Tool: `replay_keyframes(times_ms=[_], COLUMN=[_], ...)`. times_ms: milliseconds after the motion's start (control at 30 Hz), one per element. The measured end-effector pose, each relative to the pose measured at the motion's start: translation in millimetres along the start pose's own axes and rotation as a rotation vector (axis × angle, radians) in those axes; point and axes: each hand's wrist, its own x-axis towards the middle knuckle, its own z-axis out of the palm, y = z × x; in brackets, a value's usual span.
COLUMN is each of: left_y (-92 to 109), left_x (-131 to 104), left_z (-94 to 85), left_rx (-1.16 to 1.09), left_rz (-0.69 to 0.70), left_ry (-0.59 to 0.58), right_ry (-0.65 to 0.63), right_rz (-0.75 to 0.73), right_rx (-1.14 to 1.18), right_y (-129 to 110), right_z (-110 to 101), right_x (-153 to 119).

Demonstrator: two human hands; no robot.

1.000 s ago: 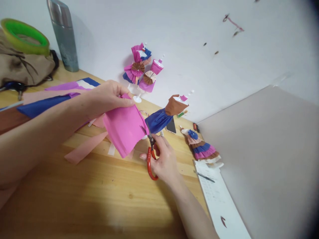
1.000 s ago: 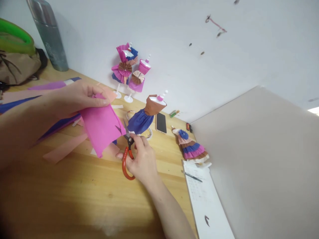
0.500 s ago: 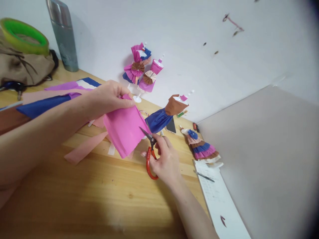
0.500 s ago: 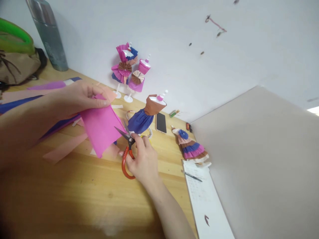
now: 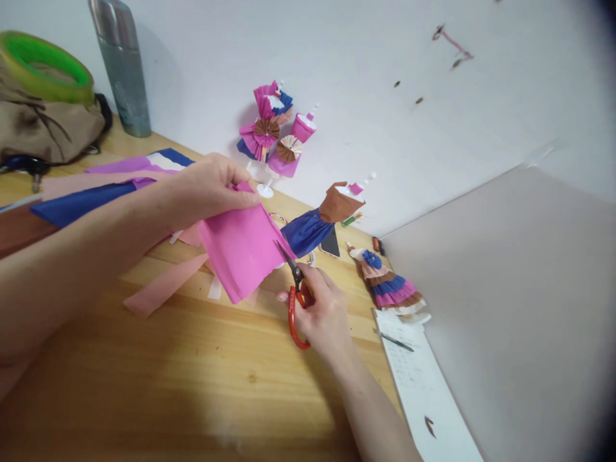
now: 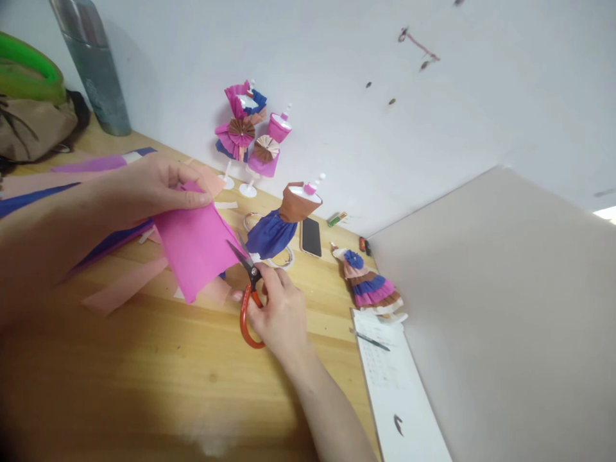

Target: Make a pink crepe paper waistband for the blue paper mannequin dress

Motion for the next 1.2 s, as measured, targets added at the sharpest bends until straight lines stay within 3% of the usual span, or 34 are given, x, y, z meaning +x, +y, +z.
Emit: replay_keyframes(times_ms=[400,567,767,1200], left_y=[2,2,2,-3], left_x=[-2,-3,-3,-3], left_z=[0.7,0.2,1.1,15.2], left_rx=[0.053,0.068,0.041,0.006], left_rz=[0.02,0.036,0.013,-0.001], left_ry=[0.03,0.026,0.007,-0.045], right_ry=[0.004,-0.017,-0.136,-0.129], right_rz=[-0.022,0.011,0.073,0.069], right_rx=[-0.134,-0.03,0.142,0.106], right_y=[4,4,-4,-5], right_z=[4,3,-2,2], right_x=[-2,-1,2,1])
